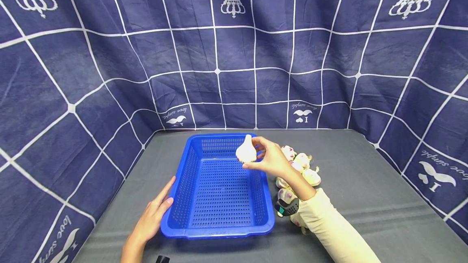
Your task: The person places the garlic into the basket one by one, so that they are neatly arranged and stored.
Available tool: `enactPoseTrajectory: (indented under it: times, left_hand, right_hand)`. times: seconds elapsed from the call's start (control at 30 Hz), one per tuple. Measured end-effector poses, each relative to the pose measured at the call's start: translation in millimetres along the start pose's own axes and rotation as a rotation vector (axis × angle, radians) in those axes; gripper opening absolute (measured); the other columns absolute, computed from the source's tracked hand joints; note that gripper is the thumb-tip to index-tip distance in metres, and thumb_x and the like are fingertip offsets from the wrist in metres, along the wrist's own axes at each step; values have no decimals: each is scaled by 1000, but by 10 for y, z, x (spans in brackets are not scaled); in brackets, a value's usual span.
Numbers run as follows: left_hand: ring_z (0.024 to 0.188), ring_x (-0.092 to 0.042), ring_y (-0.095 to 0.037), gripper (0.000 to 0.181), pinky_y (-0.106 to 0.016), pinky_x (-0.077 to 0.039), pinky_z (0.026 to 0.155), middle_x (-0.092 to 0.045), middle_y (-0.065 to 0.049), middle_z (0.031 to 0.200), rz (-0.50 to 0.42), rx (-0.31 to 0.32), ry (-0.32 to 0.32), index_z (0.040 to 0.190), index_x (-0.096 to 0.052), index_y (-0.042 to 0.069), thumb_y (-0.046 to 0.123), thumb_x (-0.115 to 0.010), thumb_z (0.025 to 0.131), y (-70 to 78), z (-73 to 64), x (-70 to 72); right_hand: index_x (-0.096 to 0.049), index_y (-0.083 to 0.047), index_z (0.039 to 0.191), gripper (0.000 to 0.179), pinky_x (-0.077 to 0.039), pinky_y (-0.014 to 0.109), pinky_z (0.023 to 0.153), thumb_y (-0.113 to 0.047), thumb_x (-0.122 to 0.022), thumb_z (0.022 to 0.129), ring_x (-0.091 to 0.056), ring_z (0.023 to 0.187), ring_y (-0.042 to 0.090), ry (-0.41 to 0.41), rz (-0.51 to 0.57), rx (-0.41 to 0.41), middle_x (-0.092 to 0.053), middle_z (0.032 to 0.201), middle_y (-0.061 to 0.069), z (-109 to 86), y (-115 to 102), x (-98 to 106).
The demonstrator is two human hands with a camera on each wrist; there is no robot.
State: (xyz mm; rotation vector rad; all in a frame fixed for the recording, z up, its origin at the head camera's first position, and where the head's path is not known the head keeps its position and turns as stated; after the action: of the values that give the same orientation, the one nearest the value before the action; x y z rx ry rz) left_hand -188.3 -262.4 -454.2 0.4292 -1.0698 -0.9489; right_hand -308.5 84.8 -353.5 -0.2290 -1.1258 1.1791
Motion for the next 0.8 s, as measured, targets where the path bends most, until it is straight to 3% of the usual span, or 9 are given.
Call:
enactPoseTrajectory:
  times: [0.17, 0.33, 0.43, 0.57, 0.8]
  left_hand:
    - [124, -39, 0, 51, -6, -27, 100, -42, -24, 148, -15, -27, 18, 153, -38, 9, 5, -45, 102, 23, -1, -3]
    - [125, -44, -13, 52, -6, -28, 99, -44, -22, 147, -7, -21, 24, 152, -39, 9, 5, -46, 101, 37, -8, 1]
    - [126, -44, -12, 52, -6, -28, 99, -43, -23, 148, -11, -19, 19, 153, -38, 9, 5, -46, 102, 40, -5, 2]
    - [124, -41, -4, 52, -7, -28, 99, -43, -23, 148, -19, -20, 15, 153, -38, 10, 5, -45, 102, 47, 2, 5]
    - [126, -44, -21, 52, -7, -28, 99, -43, -21, 148, -2, 10, 12, 153, -38, 11, 7, -46, 102, 50, -7, 6]
  right_hand:
    - [-66, 1, 111, 63, -58, 32, 71, -21, -96, 61, -66, 84, 21, -10, -2, 31, -68, 98, 8, 77, -13, -56]
    - [-67, -1, 107, 59, -58, 38, 70, -23, -96, 61, -65, 82, 19, -29, 2, 41, -67, 94, 5, 149, -19, -110]
    - [-67, -2, 107, 59, -58, 41, 71, -25, -96, 61, -65, 83, 19, -37, 0, 24, -68, 94, 4, 183, -17, -134]
    - [-67, -3, 109, 58, -57, 37, 69, -27, -94, 64, -64, 83, 18, -45, -14, 10, -68, 92, 3, 227, -2, -165]
    - [-67, -4, 109, 54, -54, 24, 67, -29, -92, 68, -63, 81, 14, -61, -41, 8, -67, 91, 1, 307, -12, -224]
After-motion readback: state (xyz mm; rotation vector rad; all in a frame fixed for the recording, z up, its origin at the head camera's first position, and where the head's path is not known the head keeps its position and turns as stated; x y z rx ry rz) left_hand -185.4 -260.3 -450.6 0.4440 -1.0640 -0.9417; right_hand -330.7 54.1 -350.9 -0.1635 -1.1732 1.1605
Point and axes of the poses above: each hand's wrist, its own z-axis towards the middle knuckle, its own x-axis out of the back of the hand, y = z × x, the point moved 3 cm from there along z, towards the middle knuckle
